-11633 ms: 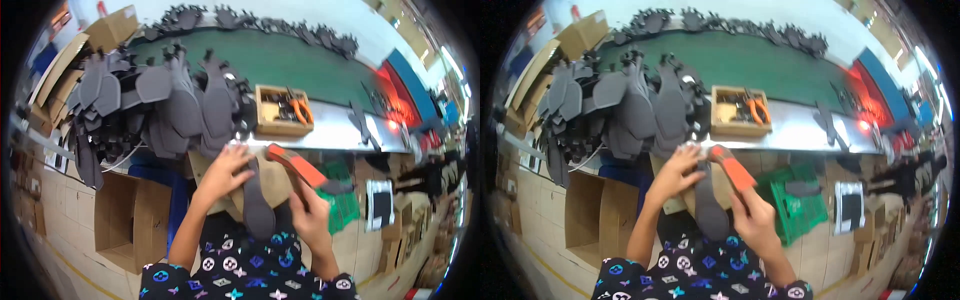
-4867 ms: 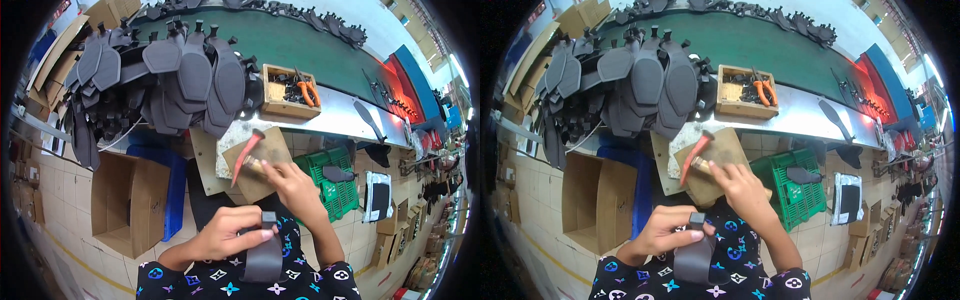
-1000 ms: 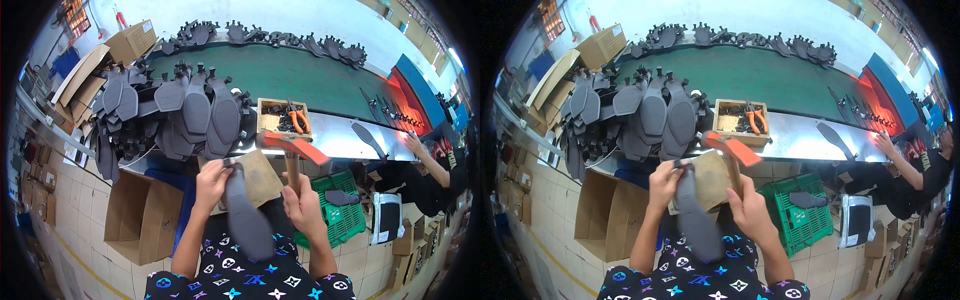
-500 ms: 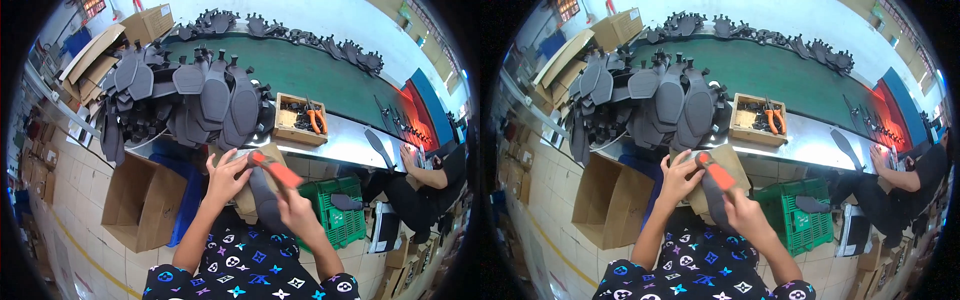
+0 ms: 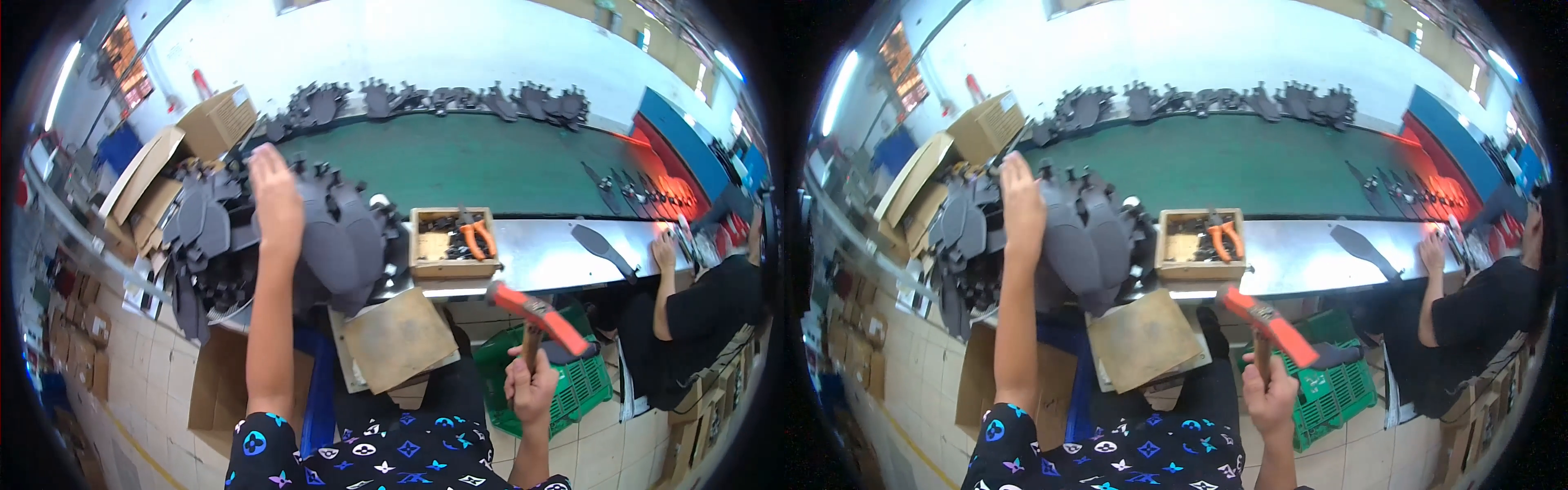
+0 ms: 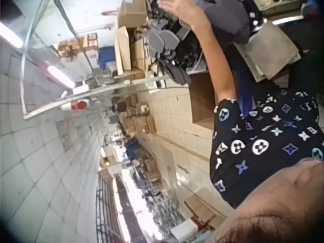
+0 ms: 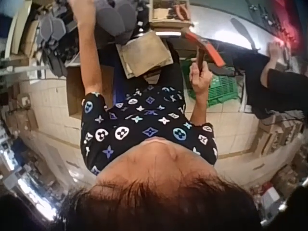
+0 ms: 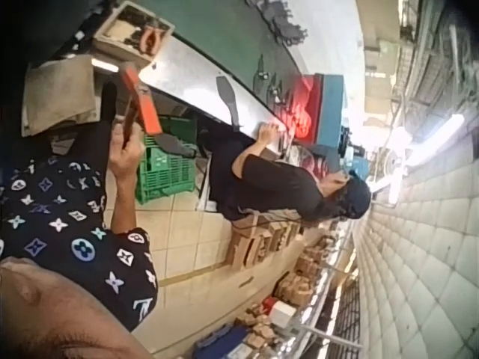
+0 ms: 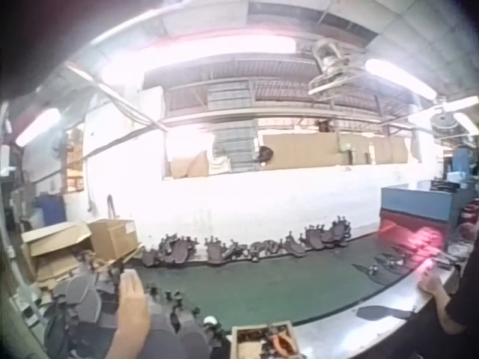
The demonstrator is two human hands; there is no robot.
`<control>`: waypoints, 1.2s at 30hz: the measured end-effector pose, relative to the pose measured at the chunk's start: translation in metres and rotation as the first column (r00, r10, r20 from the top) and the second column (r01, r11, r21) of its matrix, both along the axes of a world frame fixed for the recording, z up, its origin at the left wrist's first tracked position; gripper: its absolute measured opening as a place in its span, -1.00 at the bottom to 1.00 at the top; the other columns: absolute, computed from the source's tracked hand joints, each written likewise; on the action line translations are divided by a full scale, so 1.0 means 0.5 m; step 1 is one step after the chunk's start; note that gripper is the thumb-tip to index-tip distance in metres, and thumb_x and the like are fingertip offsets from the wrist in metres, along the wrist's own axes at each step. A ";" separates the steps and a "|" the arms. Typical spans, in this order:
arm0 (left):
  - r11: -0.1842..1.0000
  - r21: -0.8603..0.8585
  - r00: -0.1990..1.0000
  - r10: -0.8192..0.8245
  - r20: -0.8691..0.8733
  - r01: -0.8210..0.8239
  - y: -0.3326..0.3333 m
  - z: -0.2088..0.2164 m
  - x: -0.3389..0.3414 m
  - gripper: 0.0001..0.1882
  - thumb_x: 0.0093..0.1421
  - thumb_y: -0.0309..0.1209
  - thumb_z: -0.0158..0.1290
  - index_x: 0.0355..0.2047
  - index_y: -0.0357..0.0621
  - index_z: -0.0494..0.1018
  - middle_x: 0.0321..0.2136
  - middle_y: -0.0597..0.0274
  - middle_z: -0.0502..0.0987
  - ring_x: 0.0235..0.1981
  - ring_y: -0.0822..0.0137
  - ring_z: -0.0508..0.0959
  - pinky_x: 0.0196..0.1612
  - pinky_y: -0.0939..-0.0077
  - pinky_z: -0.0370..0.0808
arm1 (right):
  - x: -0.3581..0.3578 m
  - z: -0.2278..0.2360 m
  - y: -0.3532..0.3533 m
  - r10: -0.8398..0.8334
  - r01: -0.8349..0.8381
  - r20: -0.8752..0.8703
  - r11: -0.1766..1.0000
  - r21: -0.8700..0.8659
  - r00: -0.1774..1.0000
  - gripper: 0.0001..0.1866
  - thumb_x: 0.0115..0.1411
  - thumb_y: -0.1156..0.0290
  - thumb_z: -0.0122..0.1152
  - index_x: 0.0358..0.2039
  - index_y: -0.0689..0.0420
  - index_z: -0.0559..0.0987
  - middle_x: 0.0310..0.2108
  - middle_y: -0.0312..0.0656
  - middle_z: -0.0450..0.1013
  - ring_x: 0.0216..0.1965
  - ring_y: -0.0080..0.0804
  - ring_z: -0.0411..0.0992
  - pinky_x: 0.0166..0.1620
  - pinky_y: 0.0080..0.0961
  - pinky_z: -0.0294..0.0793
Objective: The person is assembling shoe soles by attaching small metal components and using a hammer to secure them at a factory workbench.
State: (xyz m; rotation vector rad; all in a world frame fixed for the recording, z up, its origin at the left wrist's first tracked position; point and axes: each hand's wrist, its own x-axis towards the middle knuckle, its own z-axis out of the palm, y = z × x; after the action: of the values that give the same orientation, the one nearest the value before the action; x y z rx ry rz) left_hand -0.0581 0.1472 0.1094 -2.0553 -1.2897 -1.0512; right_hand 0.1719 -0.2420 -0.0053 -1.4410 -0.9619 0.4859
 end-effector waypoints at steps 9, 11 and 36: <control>0.875 -0.282 0.887 -0.442 -0.135 0.394 -0.007 -0.098 0.312 -0.59 0.19 -0.47 0.06 0.07 -0.25 0.44 0.08 -0.10 0.49 0.14 -0.07 0.46 0.18 0.14 0.41 | 0.024 -0.130 -0.124 -0.153 0.147 -0.157 0.988 -0.045 0.976 -0.80 0.23 0.43 0.26 -0.19 0.26 0.56 -0.55 -0.37 0.45 -0.52 -0.62 0.40 -0.42 -0.60 0.38; 0.843 -0.514 0.916 -0.321 -0.243 0.159 0.080 -0.107 0.420 -0.58 0.18 -0.47 0.04 0.08 -0.20 0.46 0.06 -0.06 0.53 0.08 -0.06 0.53 0.08 0.10 0.50 | 0.040 -0.183 -0.175 -0.256 0.153 -0.363 0.945 -0.290 0.896 -0.64 0.18 0.50 0.32 -0.02 0.31 0.53 -0.37 -0.25 0.56 -0.36 -0.52 0.50 -0.22 -0.50 0.51; 0.278 -0.742 0.741 0.532 -0.410 -0.610 0.837 -0.346 0.156 -0.56 0.26 -0.28 0.08 0.14 -0.09 0.50 0.30 0.03 0.32 0.30 -0.14 0.31 0.21 -0.21 0.33 | 0.129 -0.443 -0.288 -0.637 0.013 -0.555 0.663 -0.748 0.534 -0.78 0.29 0.30 0.27 -0.38 0.20 0.62 -0.71 -0.32 0.30 -0.73 -0.57 0.21 -0.64 -0.48 0.19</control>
State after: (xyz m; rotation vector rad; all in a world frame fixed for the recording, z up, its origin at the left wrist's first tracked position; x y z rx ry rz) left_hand 0.0199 0.5654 -0.0636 -1.7928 -2.6024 0.1240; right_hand 0.2363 -0.3863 -0.2269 -1.7316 0.3387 1.1288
